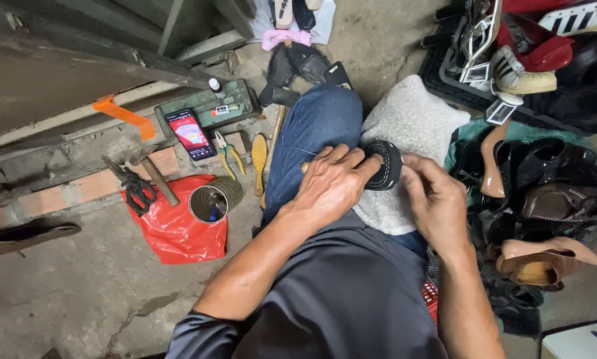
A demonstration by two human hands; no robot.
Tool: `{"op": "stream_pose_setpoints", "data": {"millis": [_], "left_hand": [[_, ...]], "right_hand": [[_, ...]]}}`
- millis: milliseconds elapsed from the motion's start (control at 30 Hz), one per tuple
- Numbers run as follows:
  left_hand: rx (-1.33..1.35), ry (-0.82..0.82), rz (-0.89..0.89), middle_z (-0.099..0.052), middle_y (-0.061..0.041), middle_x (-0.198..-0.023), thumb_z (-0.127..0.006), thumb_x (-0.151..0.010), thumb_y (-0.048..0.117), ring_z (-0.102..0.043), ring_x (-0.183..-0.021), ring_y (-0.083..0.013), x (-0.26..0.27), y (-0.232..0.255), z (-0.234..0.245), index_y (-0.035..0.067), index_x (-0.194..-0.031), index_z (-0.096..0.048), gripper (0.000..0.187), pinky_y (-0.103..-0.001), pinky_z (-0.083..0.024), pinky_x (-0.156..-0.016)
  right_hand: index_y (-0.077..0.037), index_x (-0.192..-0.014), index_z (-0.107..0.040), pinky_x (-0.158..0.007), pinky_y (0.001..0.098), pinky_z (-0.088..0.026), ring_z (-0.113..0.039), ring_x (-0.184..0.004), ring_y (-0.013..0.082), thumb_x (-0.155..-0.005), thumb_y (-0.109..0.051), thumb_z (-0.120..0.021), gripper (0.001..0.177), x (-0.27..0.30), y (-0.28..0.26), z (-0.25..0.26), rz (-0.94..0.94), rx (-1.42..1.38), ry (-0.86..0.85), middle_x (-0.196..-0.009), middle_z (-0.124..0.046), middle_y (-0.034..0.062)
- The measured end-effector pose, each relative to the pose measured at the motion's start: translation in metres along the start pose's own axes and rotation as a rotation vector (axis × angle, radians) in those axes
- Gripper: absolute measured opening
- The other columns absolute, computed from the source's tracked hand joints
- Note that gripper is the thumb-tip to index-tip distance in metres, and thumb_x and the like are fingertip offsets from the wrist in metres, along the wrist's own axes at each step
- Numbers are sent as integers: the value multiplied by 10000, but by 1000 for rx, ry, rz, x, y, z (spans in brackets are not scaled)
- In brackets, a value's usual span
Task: The person sits on the floor and sews a black shoe sole using a needle and white thread. They repeatedly pull the thread through the sole to secure it, occasionally adjusting the shoe's position on their lap.
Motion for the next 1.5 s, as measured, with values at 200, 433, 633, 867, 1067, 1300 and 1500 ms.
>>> {"op": "stream_pose_setpoints", "data": {"millis": [200,433,633,867,1067,1300,1500], "left_hand": [[-10,11,-27,-636,-82,-870,-505,-963,131,-630,-826,-320,-1,-2,-2,149,-1135,-703,263,-448,-531,-731],[-16,-34,-16,-608,-77,-818,-504,-982,153,-618,-793,-317,-2,-10,2,150,-1111,-704,238,-436,-517,-712],[111,-120,-28,-620,-113,-798,-482,-1060,281,-646,-781,-356,-8,-12,28,114,-1059,-689,266,-467,-525,-707],[-22,-360,358,-703,-155,-702,-597,-909,688,-703,-679,-384,-5,-40,71,81,-824,-737,629,-488,-535,-618],[-126,-385,611,-723,-132,-686,-653,-838,754,-730,-705,-378,34,-79,79,118,-819,-732,641,-481,-551,-628],[218,-279,568,-666,-63,-620,-731,-883,478,-720,-694,-335,35,-55,40,182,-727,-650,344,-442,-535,-590],[467,-168,599,-670,-32,-612,-751,-892,226,-552,-463,-181,27,-40,50,79,-891,-749,147,-349,-448,-471]], "right_hand": [[-50,-1136,-733,-707,470,-551,-740,-874,380,-1001,-56,-681,145,-3,-5,-1,-24,47,-21,-904,-769,150],[-132,-1290,-694,-807,436,-564,-754,-893,288,-963,-90,-706,330,1,1,-2,-72,44,-89,-927,-790,51],[-83,-1397,-633,-870,418,-546,-757,-871,238,-985,-80,-676,414,6,3,2,-107,-8,-61,-922,-791,89],[-80,-1318,-695,-842,353,-565,-769,-830,190,-977,-82,-708,342,8,7,2,-53,-88,17,-925,-794,71],[-93,-1044,-782,-747,400,-565,-751,-761,312,-955,-113,-747,98,15,13,2,-131,-11,-37,-794,-760,114],[-73,-824,-734,-1091,427,-419,-569,-973,250,-1060,-94,-680,243,38,77,36,-31,-110,227,-884,-621,127],[-69,-816,-682,-1007,413,-613,-572,-1390,297,-1013,-135,-589,228,27,42,37,-120,-981,32,-1447,-579,199]]}}
Point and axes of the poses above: each hand's wrist, its own x-axis away from the middle knuckle, its own z-axis out of the back of the hand, y = z × x, the point moved 4 cm from there along -x, towards the middle knuckle
